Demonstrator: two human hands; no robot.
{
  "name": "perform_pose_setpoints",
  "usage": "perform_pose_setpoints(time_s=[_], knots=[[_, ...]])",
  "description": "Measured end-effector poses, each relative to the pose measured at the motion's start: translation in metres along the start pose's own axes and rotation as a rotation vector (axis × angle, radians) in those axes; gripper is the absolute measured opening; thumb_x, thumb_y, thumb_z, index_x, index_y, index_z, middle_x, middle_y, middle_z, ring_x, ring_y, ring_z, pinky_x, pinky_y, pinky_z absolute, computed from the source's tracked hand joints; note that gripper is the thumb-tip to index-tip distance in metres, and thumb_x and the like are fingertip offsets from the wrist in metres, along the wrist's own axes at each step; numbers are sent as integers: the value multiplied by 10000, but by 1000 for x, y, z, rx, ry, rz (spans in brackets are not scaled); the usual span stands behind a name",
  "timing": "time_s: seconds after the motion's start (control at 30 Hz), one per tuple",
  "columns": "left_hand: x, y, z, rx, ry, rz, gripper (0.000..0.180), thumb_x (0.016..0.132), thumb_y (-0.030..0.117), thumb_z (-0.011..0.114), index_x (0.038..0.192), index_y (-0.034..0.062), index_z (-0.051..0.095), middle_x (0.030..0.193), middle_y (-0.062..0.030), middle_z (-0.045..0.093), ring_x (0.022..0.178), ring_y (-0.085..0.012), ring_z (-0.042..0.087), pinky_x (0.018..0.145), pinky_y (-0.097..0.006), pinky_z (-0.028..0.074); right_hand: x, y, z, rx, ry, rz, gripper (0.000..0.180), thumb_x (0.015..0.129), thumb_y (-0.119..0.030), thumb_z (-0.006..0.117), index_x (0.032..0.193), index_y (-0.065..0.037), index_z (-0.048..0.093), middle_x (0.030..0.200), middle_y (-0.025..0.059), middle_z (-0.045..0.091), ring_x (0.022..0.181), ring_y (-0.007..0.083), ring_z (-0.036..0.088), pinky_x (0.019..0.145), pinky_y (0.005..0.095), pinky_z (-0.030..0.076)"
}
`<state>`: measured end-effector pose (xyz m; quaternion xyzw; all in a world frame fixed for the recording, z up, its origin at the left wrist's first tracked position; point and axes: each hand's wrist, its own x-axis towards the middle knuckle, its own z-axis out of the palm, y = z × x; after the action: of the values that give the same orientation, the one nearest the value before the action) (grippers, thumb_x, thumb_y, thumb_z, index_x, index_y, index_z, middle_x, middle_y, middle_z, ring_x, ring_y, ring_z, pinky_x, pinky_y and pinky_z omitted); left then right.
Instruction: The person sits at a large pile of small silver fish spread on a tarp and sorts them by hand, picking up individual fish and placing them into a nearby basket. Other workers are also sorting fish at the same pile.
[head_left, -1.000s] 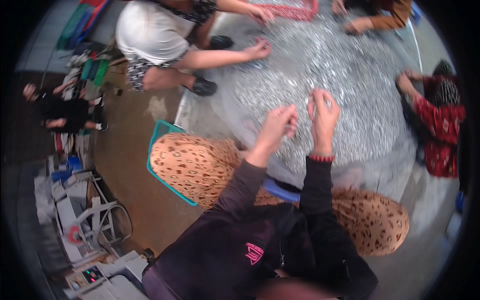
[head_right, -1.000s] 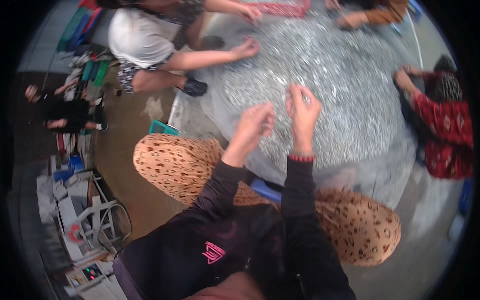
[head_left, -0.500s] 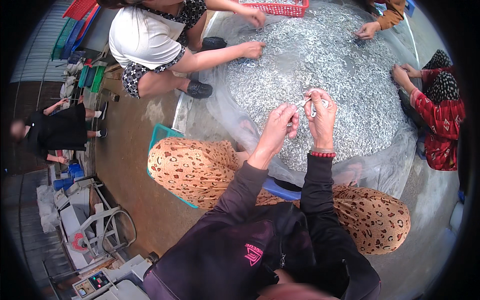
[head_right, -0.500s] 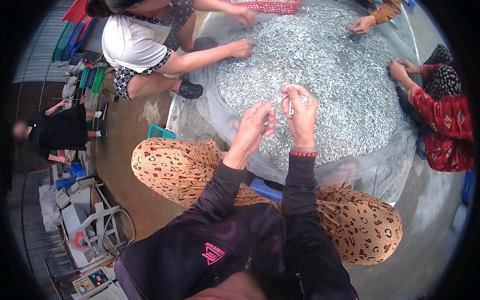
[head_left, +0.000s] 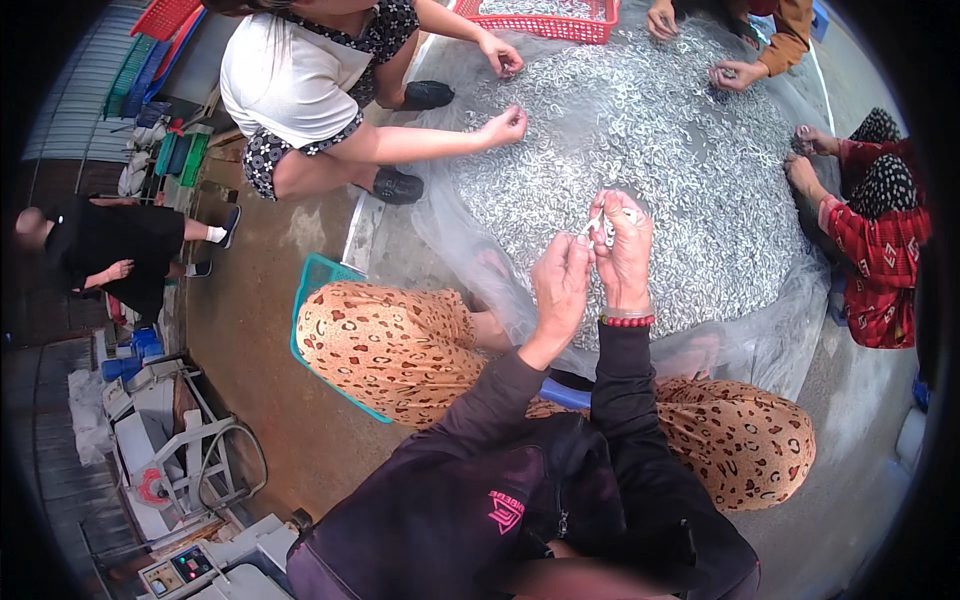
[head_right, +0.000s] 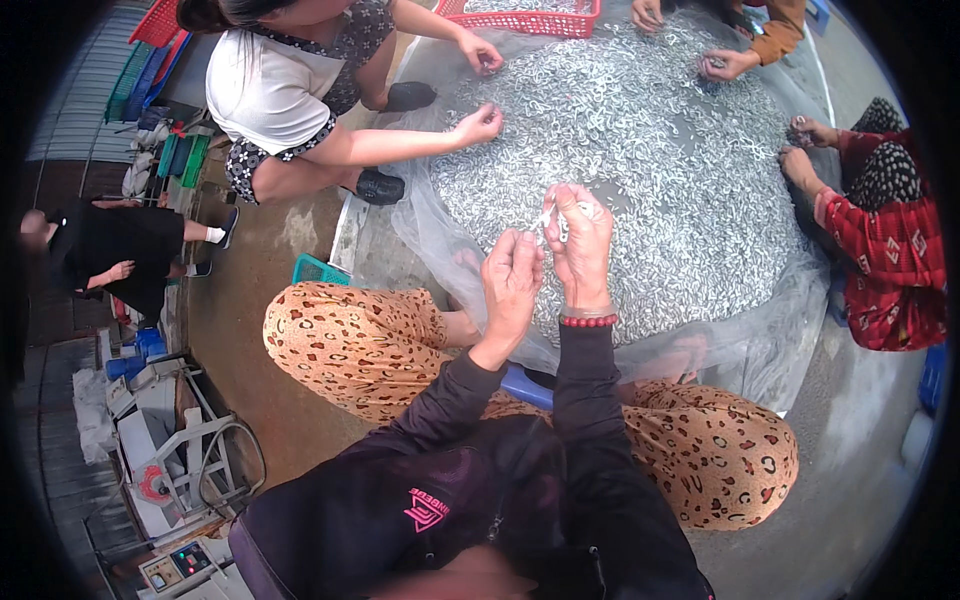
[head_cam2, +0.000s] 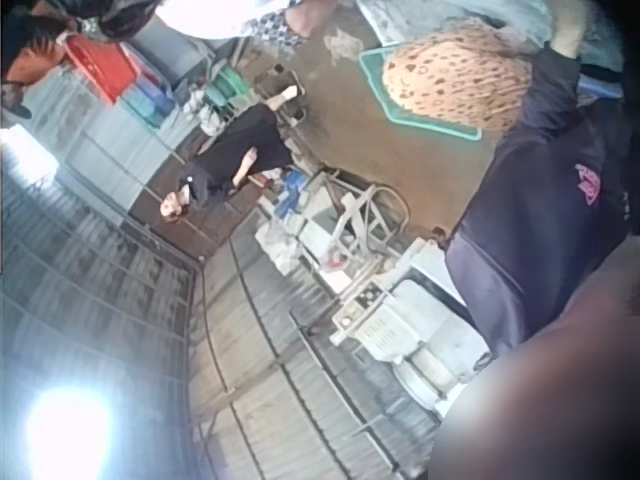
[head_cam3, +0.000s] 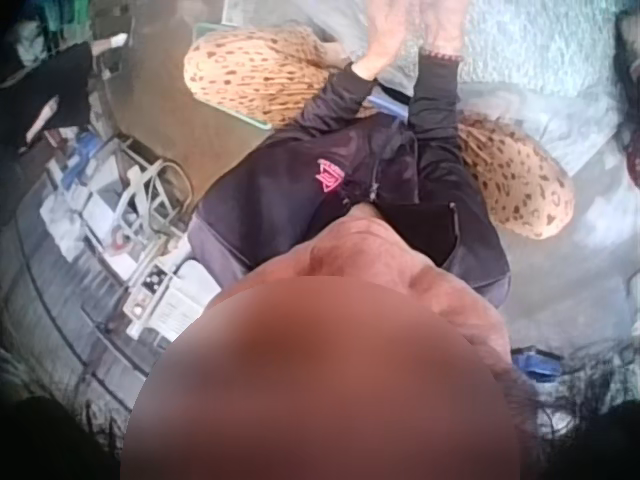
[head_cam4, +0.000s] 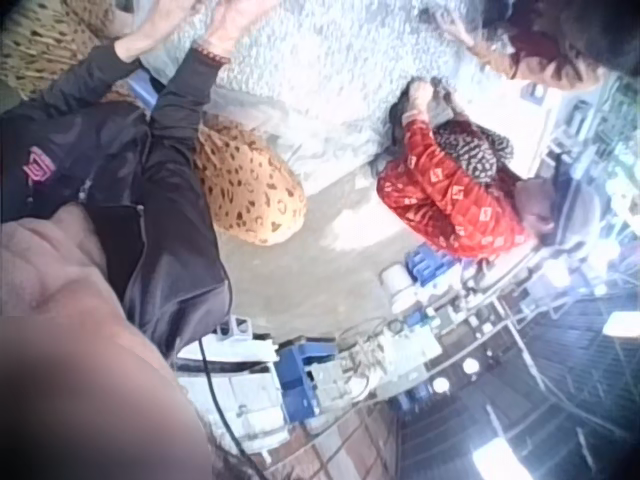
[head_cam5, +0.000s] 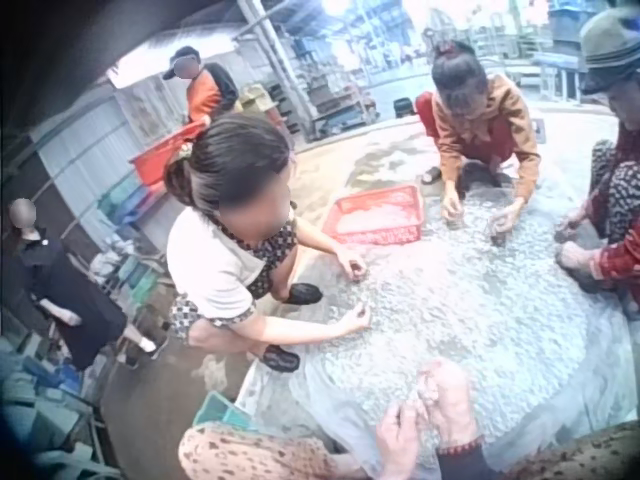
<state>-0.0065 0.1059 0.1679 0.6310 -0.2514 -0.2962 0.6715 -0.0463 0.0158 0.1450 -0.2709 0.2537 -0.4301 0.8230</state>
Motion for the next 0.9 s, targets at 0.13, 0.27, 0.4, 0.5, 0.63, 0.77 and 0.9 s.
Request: perform_pose_setpoints(time_s=[0.13, 0.27, 0.4, 0.5, 0.63, 0.77, 0.9], knots=[[8, 0, -18, 62, -115, -54, 269, 957, 228, 497, 744, 65, 479, 605, 45, 435, 500, -14, 364, 436, -180, 290, 2, 0, 0, -65, -35, -34, 219, 895, -244, 615, 843, -32, 596, 720, 29, 580, 469, 37, 466, 368, 152, 302], [11, 4, -27, 51, -253, -69, 265, 944, 201, 512, 726, 59, 459, 600, 32, 423, 499, -34, 364, 434, -207, 287, 2, 0, -8, -43, -162, -87, 214, 900, -235, 607, 835, -33, 578, 741, 42, 562, 471, 34, 442, 391, 148, 314], [9, 10, -14, 388, -161, 520, 264, 896, 126, 560, 686, 38, 427, 597, -19, 407, 493, -94, 385, 435, -273, 299, 0, 5, -9, 247, -217, -100, 238, 898, -251, 604, 809, -38, 549, 725, 49, 521, 475, 39, 391, 389, 150, 288], [3, 14, -3, 476, -148, 643, 242, 833, 61, 599, 665, 25, 429, 596, -63, 392, 484, -180, 414, 445, -316, 326, -2, 7, -8, 376, -266, -123, 261, 895, -272, 603, 785, -49, 524, 702, 39, 480, 469, 42, 359, 379, 153, 271], [-2, 14, -3, 534, -182, 772, 208, 814, 49, 613, 679, 21, 457, 599, -73, 411, 486, -198, 429, 448, -323, 339, -7, 6, -10, 488, -287, -142, 257, 900, -256, 593, 764, -59, 500, 697, 26, 449, 507, 45, 369, 398, 168, 292], [-3, 11, -14, 531, -209, 704, 198, 814, 57, 615, 700, 3, 462, 607, -91, 414, 494, -213, 431, 458, -329, 343, -8, 8, -12, 528, -375, -23, 225, 918, -213, 566, 762, -74, 484, 703, 11, 445, 607, 66, 416, 508, 181, 348], [3, 10, -22, 302, -175, 44, 233, 962, 244, 478, 832, 50, 485, 663, -32, 464, 527, -78, 431, 458, -260, 352, -3, 12, -8, -15, 35, -114, 84, 902, -112, 528, 905, -46, 580, 782, 19, 556, 685, 76, 526, 547, 203, 426]])
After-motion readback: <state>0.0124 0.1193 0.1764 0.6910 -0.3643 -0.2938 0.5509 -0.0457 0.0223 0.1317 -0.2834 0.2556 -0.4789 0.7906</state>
